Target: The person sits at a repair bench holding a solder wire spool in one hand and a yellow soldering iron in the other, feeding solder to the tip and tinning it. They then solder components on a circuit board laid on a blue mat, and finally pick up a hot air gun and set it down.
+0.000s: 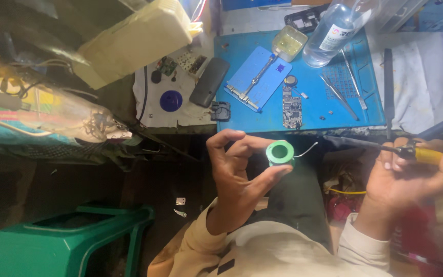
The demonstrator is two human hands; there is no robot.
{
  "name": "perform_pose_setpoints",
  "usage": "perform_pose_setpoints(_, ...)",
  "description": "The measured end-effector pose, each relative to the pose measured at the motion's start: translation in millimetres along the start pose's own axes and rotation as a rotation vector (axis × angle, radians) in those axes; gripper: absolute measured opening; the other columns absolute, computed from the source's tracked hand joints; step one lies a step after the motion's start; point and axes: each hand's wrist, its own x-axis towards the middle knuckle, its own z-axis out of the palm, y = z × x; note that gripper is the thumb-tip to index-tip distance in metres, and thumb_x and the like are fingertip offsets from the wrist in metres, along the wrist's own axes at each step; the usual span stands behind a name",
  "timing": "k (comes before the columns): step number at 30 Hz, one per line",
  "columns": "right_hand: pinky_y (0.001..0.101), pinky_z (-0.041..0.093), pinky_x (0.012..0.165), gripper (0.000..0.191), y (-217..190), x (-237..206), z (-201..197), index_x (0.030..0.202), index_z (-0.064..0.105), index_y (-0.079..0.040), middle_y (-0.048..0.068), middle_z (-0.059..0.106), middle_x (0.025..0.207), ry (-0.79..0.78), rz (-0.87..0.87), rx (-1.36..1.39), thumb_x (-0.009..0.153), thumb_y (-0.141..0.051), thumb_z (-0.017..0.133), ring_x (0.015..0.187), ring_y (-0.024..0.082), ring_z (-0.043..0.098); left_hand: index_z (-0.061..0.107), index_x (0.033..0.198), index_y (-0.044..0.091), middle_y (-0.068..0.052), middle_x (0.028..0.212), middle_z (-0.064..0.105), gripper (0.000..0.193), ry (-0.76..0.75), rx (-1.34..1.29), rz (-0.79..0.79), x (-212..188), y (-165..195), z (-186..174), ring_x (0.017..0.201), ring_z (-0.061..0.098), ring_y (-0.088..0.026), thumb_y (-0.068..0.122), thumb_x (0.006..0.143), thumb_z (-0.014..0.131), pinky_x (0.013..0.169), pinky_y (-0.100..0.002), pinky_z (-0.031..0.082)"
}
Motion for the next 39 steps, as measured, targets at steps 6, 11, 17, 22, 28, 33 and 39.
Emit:
perform_pose_setpoints(6,0.0267,0.029,0.055,0.044,-5,-1,-12,0.089,0.053,-0.003,0.007,0.054,0.077,-0.060,-0.007,0.014,0.119,-0.036,0.055,0.058,0.015,0.042,0.026,0.140,0.007,-0.013,0.104,0.069,0.077,-0.054,-0.015,-0.034,2,-3,0,0.099,0.069,-0.018,-0.014,0.089,0.081,0.098,-0.030,0.053)
perform_pose_setpoints(11,0.0288,0.031,0.057,0.040,-6,0,-16,0.092,0.054,-0.001,0.009,0.055,0.081,0.025,-0.019,0.024,0.113,-0.035,0.057,0.060,0.016,0.045,0.026,0.140,0.007,-0.013,0.103,0.069,0.077,-0.057,-0.018,-0.041,2,-3,0,0.099,0.069,-0.017,-0.013,0.090,0.080,0.098,-0.029,0.053)
perform_pose_setpoints(17,0.0278,0.029,0.055,0.041,-8,-1,-18,0.093,0.055,-0.001,0.009,0.057,0.081,0.004,-0.023,0.000,0.114,-0.036,0.057,0.060,0.016,0.045,0.025,0.141,0.007,-0.013,0.104,0.068,0.076,-0.046,0.002,-0.050,2,-2,1,0.099,0.068,-0.016,-0.013,0.092,0.080,0.101,-0.029,0.052)
perform_pose_setpoints(22,0.0281,0.029,0.055,0.043,-8,3,-21,0.094,0.055,0.000,0.010,0.057,0.081,-0.035,-0.006,0.018,0.115,-0.037,0.056,0.058,0.015,0.043,0.025,0.139,0.008,-0.013,0.105,0.068,0.078,-0.044,0.048,-0.011,1,-1,0,0.098,0.069,-0.016,-0.012,0.090,0.082,0.097,-0.027,0.053)
perform_pose_setpoints(28,0.0275,0.031,0.057,0.042,-8,2,-21,0.093,0.054,-0.001,0.008,0.054,0.075,-0.089,0.014,0.030,0.116,-0.036,0.055,0.063,0.015,0.044,0.025,0.140,0.008,-0.014,0.106,0.068,0.079,-0.036,0.048,-0.002,-3,1,2,0.098,0.070,-0.017,-0.013,0.090,0.083,0.096,-0.028,0.055)
perform_pose_setpoints(33,0.0282,0.032,0.058,0.042,-8,3,-20,0.093,0.051,-0.001,0.009,0.052,0.079,-0.039,0.010,0.044,0.117,-0.035,0.053,0.060,0.015,0.043,0.025,0.140,0.009,-0.014,0.106,0.068,0.080,-0.050,0.062,0.009,-3,2,1,0.099,0.070,-0.017,-0.013,0.090,0.083,0.097,-0.028,0.055)
perform_pose_setpoints(39,0.0270,0.032,0.057,0.040,-9,6,-24,0.093,0.052,-0.001,0.009,0.054,0.077,-0.099,0.007,0.028,0.118,-0.033,0.053,0.058,0.014,0.042,0.025,0.135,0.010,-0.014,0.109,0.067,0.076,-0.044,0.028,0.027,-2,0,3,0.102,0.070,-0.018,-0.014,0.090,0.082,0.099,-0.029,0.055)
